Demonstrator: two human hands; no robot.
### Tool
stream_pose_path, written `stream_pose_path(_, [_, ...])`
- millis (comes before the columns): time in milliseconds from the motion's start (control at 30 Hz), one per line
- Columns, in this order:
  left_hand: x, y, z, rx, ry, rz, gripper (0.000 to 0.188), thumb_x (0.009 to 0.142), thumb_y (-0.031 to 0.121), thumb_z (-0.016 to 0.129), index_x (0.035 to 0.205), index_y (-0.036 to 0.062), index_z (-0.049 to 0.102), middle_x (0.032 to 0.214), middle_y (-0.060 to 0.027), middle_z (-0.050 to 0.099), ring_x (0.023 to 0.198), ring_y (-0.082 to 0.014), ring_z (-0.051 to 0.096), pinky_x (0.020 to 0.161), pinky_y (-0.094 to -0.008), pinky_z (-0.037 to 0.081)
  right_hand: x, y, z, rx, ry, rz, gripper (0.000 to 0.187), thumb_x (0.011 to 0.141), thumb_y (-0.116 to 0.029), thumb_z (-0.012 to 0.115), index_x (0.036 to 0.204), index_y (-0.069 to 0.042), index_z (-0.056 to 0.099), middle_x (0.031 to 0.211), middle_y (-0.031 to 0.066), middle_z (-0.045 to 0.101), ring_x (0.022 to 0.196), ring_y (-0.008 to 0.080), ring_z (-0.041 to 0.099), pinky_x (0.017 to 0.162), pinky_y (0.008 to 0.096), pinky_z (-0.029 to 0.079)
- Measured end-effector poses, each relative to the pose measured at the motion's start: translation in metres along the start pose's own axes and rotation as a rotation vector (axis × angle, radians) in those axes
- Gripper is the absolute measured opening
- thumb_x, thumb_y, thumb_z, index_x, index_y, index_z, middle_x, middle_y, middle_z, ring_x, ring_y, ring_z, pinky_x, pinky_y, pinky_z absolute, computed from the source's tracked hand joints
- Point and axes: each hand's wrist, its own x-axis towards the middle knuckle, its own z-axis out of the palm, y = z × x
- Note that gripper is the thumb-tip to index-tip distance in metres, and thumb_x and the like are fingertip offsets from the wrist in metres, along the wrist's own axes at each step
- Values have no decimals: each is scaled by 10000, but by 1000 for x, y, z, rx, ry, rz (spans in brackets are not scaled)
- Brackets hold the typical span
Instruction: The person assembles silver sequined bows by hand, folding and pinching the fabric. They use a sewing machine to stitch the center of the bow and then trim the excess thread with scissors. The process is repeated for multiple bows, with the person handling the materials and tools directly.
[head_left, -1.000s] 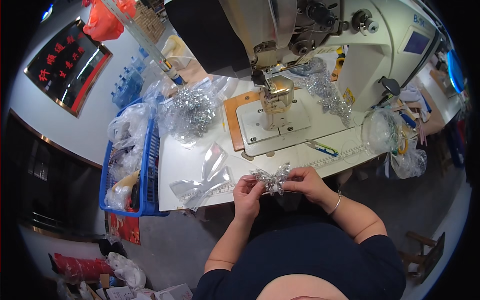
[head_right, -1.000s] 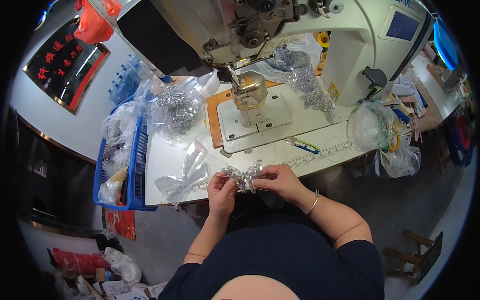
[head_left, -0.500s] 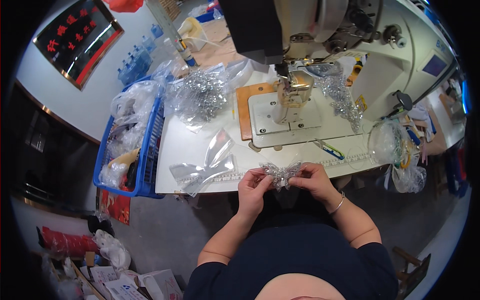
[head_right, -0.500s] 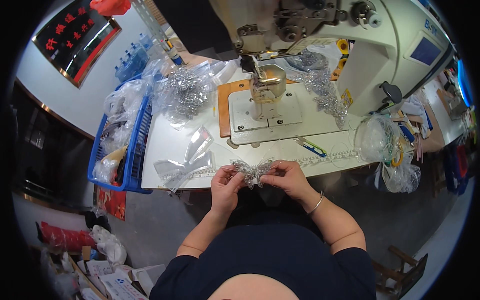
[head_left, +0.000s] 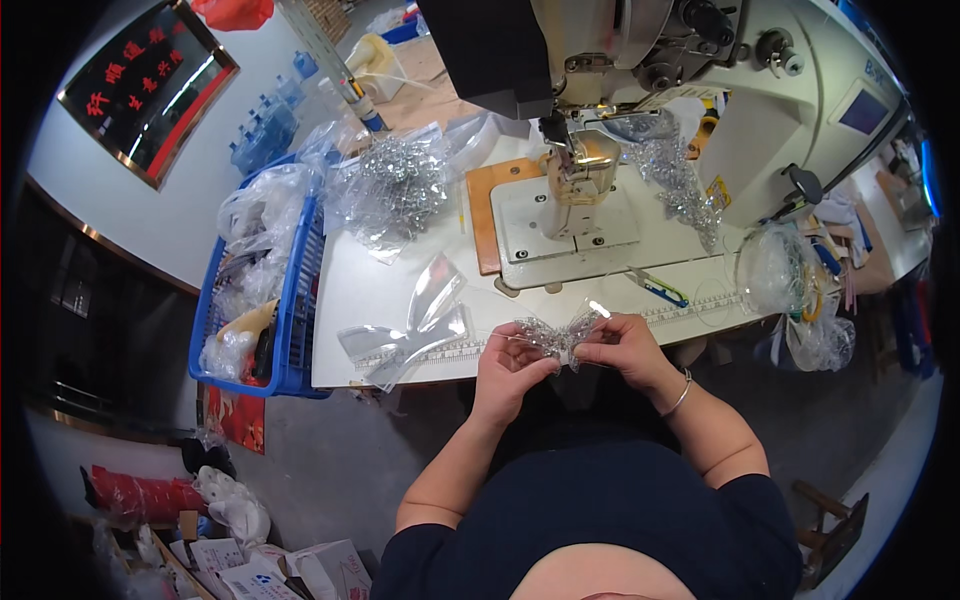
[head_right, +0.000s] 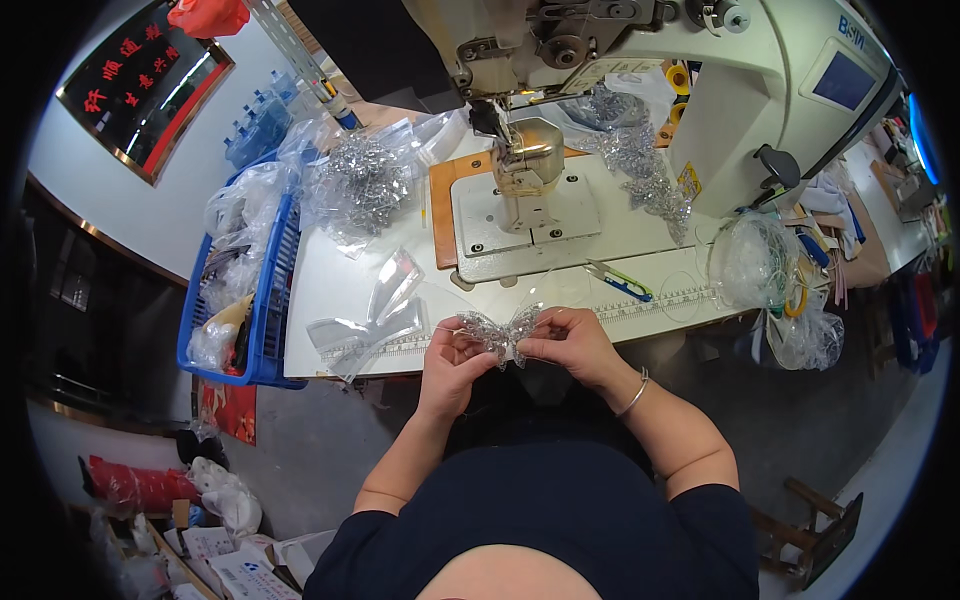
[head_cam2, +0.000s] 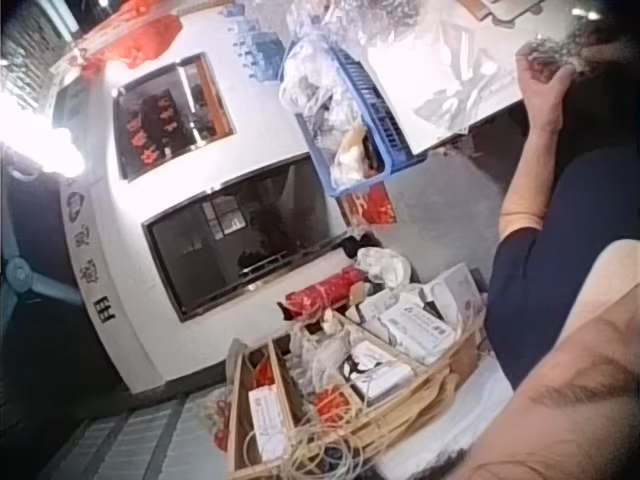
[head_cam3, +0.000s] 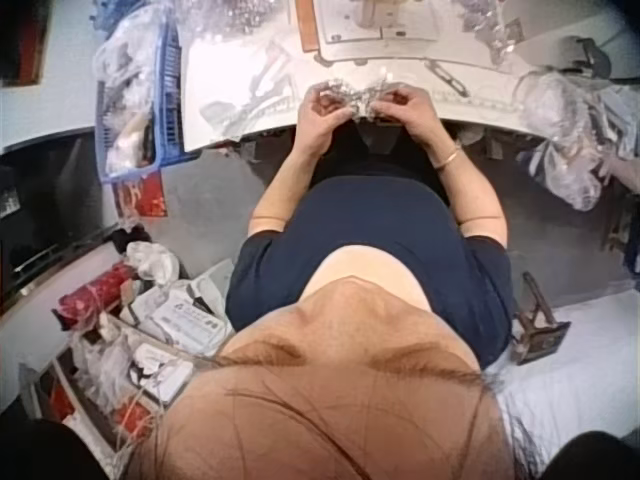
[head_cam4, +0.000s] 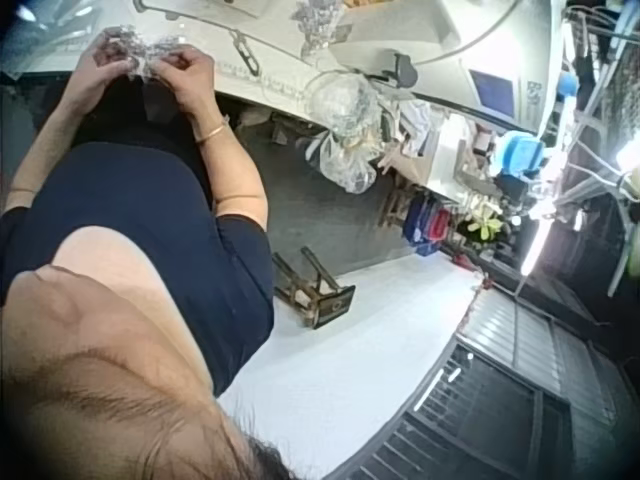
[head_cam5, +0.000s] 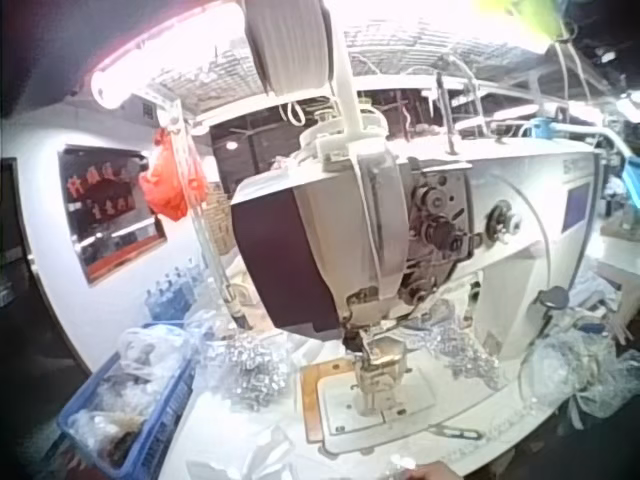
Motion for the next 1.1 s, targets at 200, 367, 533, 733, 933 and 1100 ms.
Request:
stream_pose_path(200, [10,1,2,44,30,-58,383,733,-106,646,1031,29,446,921,-93,583,852,-171,599,753,-300,504,-3,-1,1,-119,7,-75,135,733,-40,724,832,-9,637,779,32,646,713,88,594,641,225,475])
stream_pose_path(367, [12,18,1,440,-334,749,74,800,3,635,829,37,576,888,-112,632,822,-210,621,725,-328,496,-4,-25,0,-629,-149,-967,186,648,-43,738,821,-86,684,799,23,657,712,162,613,679,295,461])
stream_pose_path(533, [20,64,9,764,-609,1145,96,827,148,633,763,100,581,884,-75,655,827,-259,646,749,-404,476,-19,-66,6,-967,-227,-1342,160,675,-147,713,833,-162,695,894,-17,665,799,151,618,668,284,420])
stream_pose_path(733, [18,78,13,840,-661,1130,63,803,134,647,787,120,588,911,-43,658,855,-258,645,770,-418,476,-20,-72,6,-1025,-239,-1396,161,683,-163,704,842,-176,689,923,-27,657,800,147,611,677,287,415])
stream_pose_path(933, [18,68,10,845,-629,1117,119,731,81,693,823,116,625,887,-36,641,858,-245,636,721,-360,499,-18,-73,4,-1051,-307,-1330,178,701,-160,689,877,-172,672,950,-27,650,828,151,601,709,302,418])
stream_pose_path(1100, [16,71,12,978,-644,1174,137,697,61,721,806,112,656,873,-17,630,834,-219,633,702,-327,501,-19,-79,2,-1094,-376,-1297,178,704,-166,673,883,-166,664,954,-23,647,843,163,593,727,322,431])
